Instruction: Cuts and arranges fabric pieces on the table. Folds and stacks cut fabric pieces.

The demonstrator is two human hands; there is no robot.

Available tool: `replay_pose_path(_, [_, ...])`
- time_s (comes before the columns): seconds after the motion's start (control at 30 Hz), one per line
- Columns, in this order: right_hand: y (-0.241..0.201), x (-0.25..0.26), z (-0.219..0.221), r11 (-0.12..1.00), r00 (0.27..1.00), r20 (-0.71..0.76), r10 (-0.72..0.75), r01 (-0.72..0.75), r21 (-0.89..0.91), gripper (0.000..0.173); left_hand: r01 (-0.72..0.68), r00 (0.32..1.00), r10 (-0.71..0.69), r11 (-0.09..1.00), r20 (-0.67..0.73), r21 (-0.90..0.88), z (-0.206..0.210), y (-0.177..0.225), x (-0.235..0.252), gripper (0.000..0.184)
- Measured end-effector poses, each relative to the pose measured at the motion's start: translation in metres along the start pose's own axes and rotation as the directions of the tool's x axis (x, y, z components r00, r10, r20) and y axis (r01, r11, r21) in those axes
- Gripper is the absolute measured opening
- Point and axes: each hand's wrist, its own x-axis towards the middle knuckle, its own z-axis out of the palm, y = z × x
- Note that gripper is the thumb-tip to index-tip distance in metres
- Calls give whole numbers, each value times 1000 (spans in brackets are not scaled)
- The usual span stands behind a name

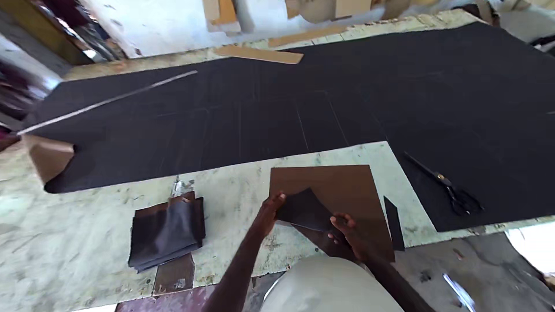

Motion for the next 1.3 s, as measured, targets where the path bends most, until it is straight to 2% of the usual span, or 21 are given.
replay_pose_path(0.1, [1,1,-2,990,997,-49,-61,54,-130,29,-73,995,55,969,81,234,-2,24,4,52])
replay_pose_path(0.23, [1,-2,0,964,989,-55,-135,118,-240,24,-160,974,112,955,197,251,-11,51,22,57])
replay_pose_path(0.3, [9,0,2,962,994,-30,-104,93,-259,27,-196,956,98,914,277,354,-23,47,45,61])
replay_pose_path(0.37, [21,4,3,941,996,-37,-79,63,-333,34,-201,953,48,837,298,510,-32,37,62,60])
replay_pose_path(0.43, [25,4,7,928,996,-63,-70,41,-371,40,-195,953,14,792,303,579,-37,33,69,59])
replay_pose_path(0.5, [23,0,9,941,995,-81,-54,23,-338,41,-198,947,-3,782,321,591,-39,36,70,60])
replay_pose_path(0.63, [20,-3,10,988,998,-56,-13,4,-154,34,-220,932,-25,755,361,618,-41,43,70,59])
replay_pose_path(0.77, [28,-1,4,943,999,-40,-12,-2,-331,24,-265,928,-13,682,374,682,-46,37,81,59])
replay_pose_path(0.97, [20,0,8,876,999,4,46,-39,-480,22,-252,929,-18,701,370,667,-45,35,83,56])
replay_pose_path(1.17, [18,4,1,651,1000,-19,8,-19,-759,35,-224,938,-37,696,345,682,-45,35,85,57])
replay_pose_path(1.3, [18,6,1,569,999,-29,27,-39,-822,37,-205,943,-41,712,331,672,-44,37,83,58])
